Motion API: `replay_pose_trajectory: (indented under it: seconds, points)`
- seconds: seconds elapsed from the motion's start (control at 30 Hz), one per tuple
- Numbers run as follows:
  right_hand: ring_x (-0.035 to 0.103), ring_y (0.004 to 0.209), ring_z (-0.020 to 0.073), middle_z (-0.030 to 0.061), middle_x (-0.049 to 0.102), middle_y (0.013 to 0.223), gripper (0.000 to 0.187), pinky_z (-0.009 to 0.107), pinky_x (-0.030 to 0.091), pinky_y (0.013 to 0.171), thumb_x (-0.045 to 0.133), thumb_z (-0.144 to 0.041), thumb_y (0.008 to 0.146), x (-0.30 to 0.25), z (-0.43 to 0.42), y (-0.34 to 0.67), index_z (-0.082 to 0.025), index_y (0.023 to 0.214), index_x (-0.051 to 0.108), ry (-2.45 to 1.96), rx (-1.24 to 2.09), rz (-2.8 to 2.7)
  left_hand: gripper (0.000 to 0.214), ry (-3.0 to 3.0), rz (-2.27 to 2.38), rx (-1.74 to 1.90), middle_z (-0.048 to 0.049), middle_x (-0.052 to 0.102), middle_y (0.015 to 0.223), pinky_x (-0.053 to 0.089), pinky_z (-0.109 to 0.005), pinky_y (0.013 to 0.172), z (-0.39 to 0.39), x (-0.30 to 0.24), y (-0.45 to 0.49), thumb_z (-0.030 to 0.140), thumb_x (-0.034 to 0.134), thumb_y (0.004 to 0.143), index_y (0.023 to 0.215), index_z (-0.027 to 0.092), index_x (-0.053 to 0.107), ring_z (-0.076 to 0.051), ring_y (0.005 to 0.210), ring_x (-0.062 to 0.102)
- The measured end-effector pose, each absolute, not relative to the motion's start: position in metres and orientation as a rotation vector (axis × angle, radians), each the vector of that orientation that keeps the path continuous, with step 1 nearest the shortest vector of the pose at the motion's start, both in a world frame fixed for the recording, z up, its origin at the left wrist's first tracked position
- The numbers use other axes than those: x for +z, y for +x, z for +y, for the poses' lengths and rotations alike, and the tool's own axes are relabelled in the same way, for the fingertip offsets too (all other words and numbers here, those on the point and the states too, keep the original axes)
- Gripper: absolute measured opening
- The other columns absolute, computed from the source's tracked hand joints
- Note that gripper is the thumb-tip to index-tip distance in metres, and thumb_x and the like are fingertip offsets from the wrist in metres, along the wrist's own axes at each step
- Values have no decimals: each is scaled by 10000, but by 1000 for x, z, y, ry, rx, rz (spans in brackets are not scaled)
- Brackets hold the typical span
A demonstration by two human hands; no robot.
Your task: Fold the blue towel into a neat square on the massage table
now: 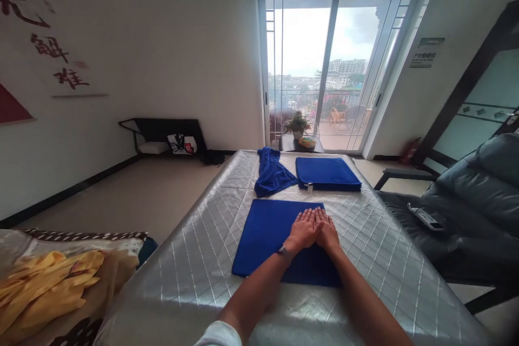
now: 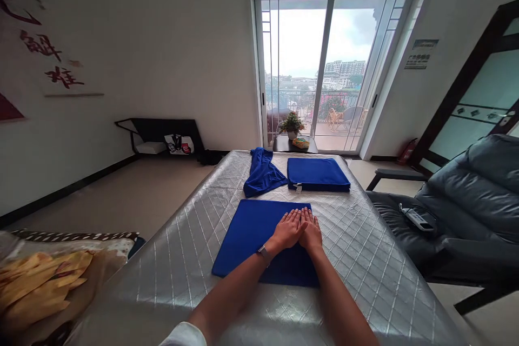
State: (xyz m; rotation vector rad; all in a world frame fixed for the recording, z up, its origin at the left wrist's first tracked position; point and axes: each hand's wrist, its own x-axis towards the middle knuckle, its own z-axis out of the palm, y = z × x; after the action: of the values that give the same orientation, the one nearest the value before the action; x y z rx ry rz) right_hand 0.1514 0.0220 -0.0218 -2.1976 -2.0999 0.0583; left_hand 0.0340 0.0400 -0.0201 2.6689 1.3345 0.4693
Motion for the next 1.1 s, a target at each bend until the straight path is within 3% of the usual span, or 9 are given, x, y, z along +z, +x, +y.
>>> replay_pose_trajectory:
  seconds: [0.3, 0.5, 0.7, 0.9, 1.1]
  points:
    - [133, 1524, 189, 73, 192, 1647, 638, 377, 76, 1227, 164, -369, 1014, -18, 25, 146, -72, 1574, 238, -2235, 122, -2001, 755, 2531, 1701, 305, -93, 269, 1626, 165, -437, 1246, 51, -24, -77, 601, 76, 1016, 1561, 137, 315, -229, 1516, 195]
    - [161, 1519, 193, 72, 221, 1641, 635, 384, 92, 1225, 171, -349, 1005, -17, 24, 145, -68, 1568, 259, -2224, 89, -2006, 787, 2413, 1934, 242, -130, 215, 1636, 184, -460, 1233, 49, -28, -148, 640, 124, 1005, 1575, 115, 259, -257, 1519, 180]
    - [175, 1517, 199, 93, 309, 1609, 612, 408, 4, 1233, 167, -299, 1000, -8, 4, 142, -71, 1538, 350, -2115, -102, -2024, 797, 2412, 1924, 279, -147, 221, 1632, 190, -458, 1230, 48, -32, -151, 638, 112, 1006, 1570, 98, 269, -260, 1518, 180]
    - [141, 1524, 198, 82, 227, 1636, 634, 390, 103, 1232, 172, -361, 1014, -14, -38, 145, -61, 1563, 272, -2161, 0, -2052, 832, 2415, 1966, 227, -168, 242, 1622, 151, -470, 1238, 49, -27, -149, 633, 75, 1002, 1556, 49, 287, -279, 1515, 188]
    - [138, 1524, 204, 81, 197, 1641, 647, 396, 119, 1234, 189, -385, 1012, -25, -47, 146, -67, 1573, 239, -2184, 95, -2066, 783, 2562, 1678, 350, -124, 291, 1614, 187, -450, 1237, 28, -14, -88, 626, 96, 1006, 1564, 118, 304, -259, 1513, 203]
